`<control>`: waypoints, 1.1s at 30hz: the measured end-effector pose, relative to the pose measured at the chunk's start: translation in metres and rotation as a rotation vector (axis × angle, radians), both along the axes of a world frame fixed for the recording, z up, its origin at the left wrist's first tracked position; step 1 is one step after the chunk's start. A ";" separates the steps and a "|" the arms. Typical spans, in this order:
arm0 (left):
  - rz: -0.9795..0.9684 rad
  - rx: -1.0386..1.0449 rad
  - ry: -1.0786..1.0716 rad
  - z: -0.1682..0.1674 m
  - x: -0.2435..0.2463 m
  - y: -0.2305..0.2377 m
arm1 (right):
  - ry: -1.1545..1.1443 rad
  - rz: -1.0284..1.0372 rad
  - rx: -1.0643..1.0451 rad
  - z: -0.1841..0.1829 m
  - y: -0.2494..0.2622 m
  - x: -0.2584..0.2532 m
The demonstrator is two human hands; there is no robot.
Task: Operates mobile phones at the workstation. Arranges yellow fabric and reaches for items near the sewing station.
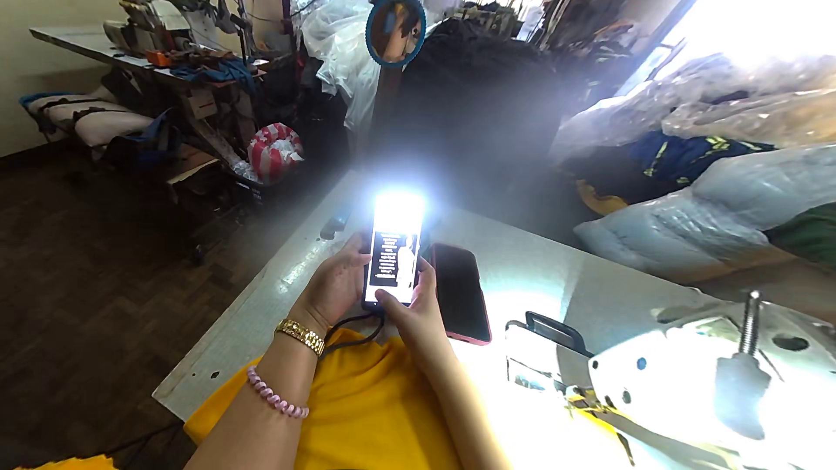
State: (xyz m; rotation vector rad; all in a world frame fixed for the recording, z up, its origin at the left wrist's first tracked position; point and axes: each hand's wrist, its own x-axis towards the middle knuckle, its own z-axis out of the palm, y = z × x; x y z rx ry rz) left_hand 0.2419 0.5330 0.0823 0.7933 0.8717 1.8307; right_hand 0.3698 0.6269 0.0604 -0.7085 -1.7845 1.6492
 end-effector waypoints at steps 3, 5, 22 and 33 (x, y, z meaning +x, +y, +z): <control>-0.001 0.002 -0.001 0.000 0.001 0.000 | 0.002 0.003 -0.001 0.000 0.000 0.000; -0.001 0.003 0.002 0.000 0.000 0.000 | 0.002 0.001 -0.004 0.000 -0.001 0.000; -0.002 -0.009 0.014 0.001 0.001 0.000 | -0.054 -0.086 0.095 0.001 -0.004 -0.005; -0.003 -0.014 -0.001 0.002 0.001 0.000 | -0.051 -0.080 0.064 0.001 -0.004 -0.005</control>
